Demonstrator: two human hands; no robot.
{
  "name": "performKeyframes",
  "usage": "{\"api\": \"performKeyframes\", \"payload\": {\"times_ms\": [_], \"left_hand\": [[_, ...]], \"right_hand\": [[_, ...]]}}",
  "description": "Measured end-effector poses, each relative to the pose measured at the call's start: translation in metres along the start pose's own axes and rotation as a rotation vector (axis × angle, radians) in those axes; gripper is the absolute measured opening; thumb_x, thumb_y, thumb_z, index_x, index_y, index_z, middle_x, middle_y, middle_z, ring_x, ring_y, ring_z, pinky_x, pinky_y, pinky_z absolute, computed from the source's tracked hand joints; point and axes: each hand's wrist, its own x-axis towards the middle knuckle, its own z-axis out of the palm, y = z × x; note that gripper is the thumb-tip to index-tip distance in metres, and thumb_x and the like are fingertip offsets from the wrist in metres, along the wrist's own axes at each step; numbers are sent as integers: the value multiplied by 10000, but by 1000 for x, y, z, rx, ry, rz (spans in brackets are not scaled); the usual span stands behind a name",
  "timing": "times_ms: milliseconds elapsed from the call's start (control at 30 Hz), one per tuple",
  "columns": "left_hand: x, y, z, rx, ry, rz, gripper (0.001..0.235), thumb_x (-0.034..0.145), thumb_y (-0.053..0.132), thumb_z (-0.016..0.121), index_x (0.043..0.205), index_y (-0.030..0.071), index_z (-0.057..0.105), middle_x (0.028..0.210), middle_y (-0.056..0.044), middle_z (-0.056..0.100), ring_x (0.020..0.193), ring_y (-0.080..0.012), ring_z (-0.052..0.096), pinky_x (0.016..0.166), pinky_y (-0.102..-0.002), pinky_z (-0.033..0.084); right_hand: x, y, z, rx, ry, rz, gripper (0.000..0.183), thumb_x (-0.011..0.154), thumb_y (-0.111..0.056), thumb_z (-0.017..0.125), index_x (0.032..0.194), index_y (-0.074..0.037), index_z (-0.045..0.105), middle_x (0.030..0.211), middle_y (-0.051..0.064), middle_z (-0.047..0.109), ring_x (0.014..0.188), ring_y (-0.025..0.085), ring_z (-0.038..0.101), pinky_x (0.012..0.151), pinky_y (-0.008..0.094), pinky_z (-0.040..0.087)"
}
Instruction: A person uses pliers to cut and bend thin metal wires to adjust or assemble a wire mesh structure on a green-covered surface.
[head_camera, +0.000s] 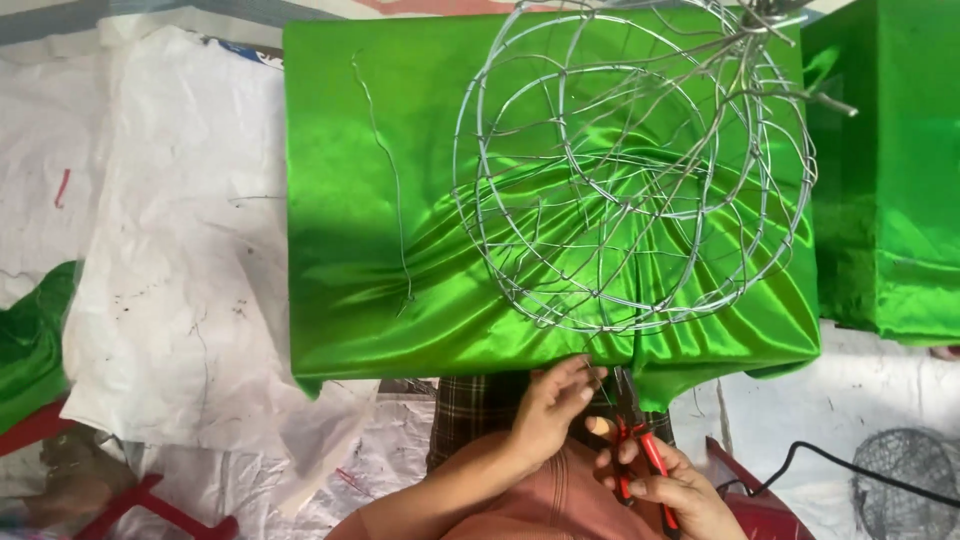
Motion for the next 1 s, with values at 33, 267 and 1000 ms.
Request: {"api": "performKeyframes", "payload": {"times_ms": [33, 267, 1000], "left_hand": [[2, -3, 3, 1, -8, -6, 489, 974, 239, 587, 1439, 111, 507, 1365, -79, 674, 1288, -236, 641, 1123, -425, 504], [23, -37, 24, -195, 124, 162, 237, 1035, 175, 574, 1208, 49, 675, 773, -59, 678, 729, -154, 689, 750, -340, 654], [18, -7, 20, 145, 263, 134, 207, 1064, 124, 517, 1075, 39, 705, 611, -18, 601, 527, -108, 588, 523, -252, 563]], "right_hand": [[-1, 8, -6, 5, 8, 0, 248, 736, 72, 699, 969, -4, 659, 1118, 323, 765, 859, 354, 681, 724, 421, 494], [1, 0, -39, -709, 441, -238, 307, 762, -2, 772, 1060, -66, 803, 1469, 77, 606, 1507, 166, 415, 1171, 343, 344], [92, -121, -94, -1587, 864, -398, 420, 823, -158, 798, 1195, 24, 728, 1562, 273, 470, 1352, 488, 483, 1056, 675, 460]]}}
